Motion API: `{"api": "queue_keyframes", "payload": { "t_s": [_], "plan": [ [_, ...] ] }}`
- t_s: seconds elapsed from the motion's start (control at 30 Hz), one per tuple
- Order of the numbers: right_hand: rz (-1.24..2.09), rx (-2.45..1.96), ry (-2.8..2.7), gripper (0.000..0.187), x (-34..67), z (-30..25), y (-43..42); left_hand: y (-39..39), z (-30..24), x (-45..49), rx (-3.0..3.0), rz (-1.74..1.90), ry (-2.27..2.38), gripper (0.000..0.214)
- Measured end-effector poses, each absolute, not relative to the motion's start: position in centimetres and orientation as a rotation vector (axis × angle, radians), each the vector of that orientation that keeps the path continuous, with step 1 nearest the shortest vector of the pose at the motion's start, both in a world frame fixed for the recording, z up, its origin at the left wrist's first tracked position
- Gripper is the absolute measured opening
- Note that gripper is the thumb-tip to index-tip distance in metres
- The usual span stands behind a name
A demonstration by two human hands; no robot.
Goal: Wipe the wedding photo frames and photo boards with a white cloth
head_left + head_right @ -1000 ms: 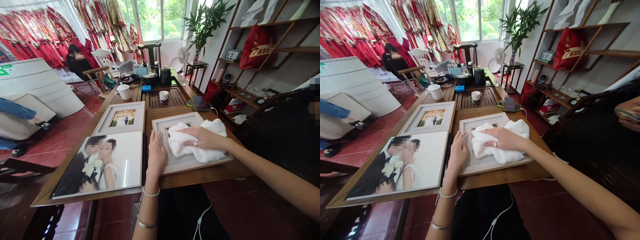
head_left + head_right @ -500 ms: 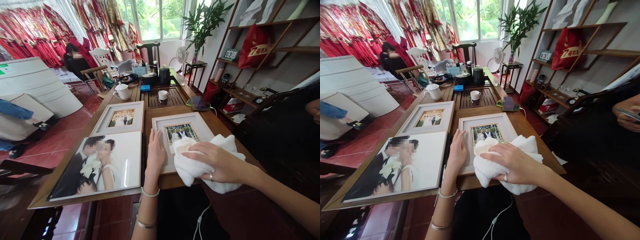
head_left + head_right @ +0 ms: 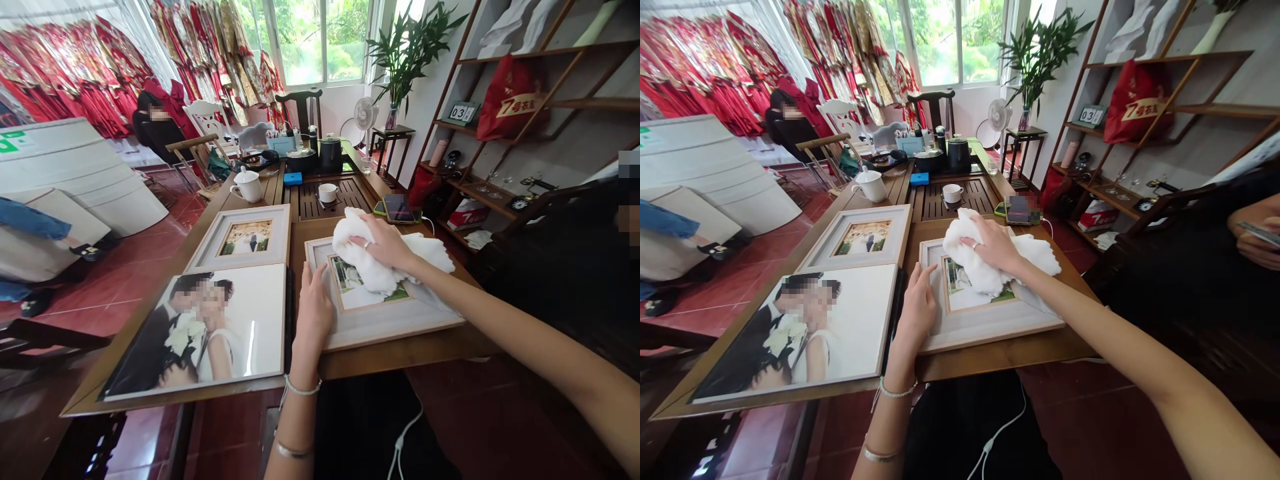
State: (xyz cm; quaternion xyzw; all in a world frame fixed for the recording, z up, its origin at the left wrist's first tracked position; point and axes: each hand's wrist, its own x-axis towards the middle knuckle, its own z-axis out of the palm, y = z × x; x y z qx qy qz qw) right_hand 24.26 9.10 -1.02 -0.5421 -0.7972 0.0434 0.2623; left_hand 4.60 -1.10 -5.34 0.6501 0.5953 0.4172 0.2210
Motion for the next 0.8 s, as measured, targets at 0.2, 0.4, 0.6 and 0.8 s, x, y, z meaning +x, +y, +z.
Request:
{"api": "queue_keyframes", "payload": {
  "t_s": [0.2, 0.4, 0.6, 0.8],
  "plan": [
    [0.299, -1.323, -2.355, 0.054, 22.6, -0.5, 10.2, -0.9, -6.4, 4.7, 1.719, 1.233, 1.645, 0.052],
    [0.619, -0.993, -2.635, 0.058, 24.2, -0.1, 5.1, -0.6, -7.0, 4.7, 1.645, 1.271, 1.627, 0.054],
    [0.881, -0.765, -2.740, 0.037, 25.9, 2.7, -0.9, -0.8, -6.4, 4.9, 1.614, 1.230, 1.662, 0.055],
    [0.860, -0.719, -2.766, 0.031, 26.7, 3.7, -4.2, -0.9, -6.5, 5.0, 1.620, 1.268, 1.658, 0.054]
  ]
}}
